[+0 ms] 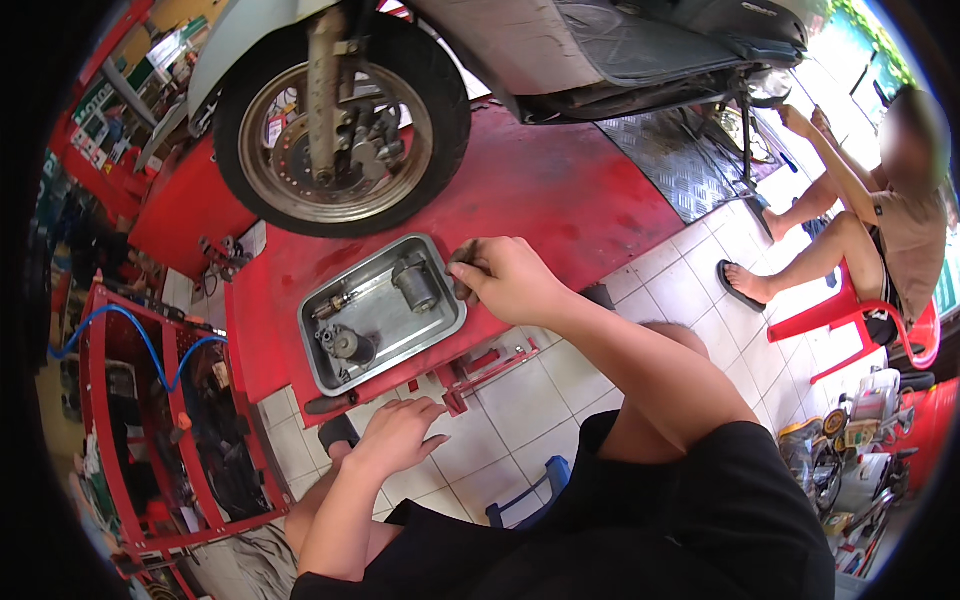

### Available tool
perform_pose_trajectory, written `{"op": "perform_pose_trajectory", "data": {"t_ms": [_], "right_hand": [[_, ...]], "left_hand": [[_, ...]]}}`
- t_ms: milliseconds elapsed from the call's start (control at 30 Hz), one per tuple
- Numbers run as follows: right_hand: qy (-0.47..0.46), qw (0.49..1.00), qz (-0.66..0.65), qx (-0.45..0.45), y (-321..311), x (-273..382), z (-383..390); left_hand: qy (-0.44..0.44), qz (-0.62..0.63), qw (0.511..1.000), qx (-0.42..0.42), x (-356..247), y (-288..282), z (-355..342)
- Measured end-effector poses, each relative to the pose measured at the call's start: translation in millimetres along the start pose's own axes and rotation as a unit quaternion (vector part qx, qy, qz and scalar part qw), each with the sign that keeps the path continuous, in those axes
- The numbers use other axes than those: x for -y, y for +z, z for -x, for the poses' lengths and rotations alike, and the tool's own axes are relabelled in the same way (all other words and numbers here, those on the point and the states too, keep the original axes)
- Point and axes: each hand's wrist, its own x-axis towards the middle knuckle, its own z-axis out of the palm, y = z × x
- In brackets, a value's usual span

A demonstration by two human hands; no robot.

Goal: The person uses a screwdriver to disassemble a cylindrical metal component, likely a starter motor, over a metal tray. They remove screws and internal parts, placing them into the tray while working in a motorcycle repair shop.

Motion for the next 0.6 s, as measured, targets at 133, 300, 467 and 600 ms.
{"op": "perform_pose_trajectory", "data": {"t_ms": [133, 300, 467, 600], "right_hand": [[-0.048, 0.984, -0.153, 0.082, 8.7, -7.4, -1.8], [-0.251, 0.956, 0.114, 0.095, 9.4, -8.7, -4.6], [-0.317, 0.919, 0.233, -0.001, 20.2, -4.8, -4.8], [-0.320, 0.841, 0.423, -0.109, 22.5, 8.6, 5.1]], "left_hand": [[-0.030, -0.033, 0.998, 0.038, 8.9, 17.2, 5.8], [-0.013, -0.030, 0.997, 0.066, 8.9, 33.6, 10.5], [-0.013, -0.007, 0.998, 0.053, 4.1, 37.0, 17.6], [-0.021, -0.006, 0.998, 0.051, 5.3, 36.0, 17.4]]}}
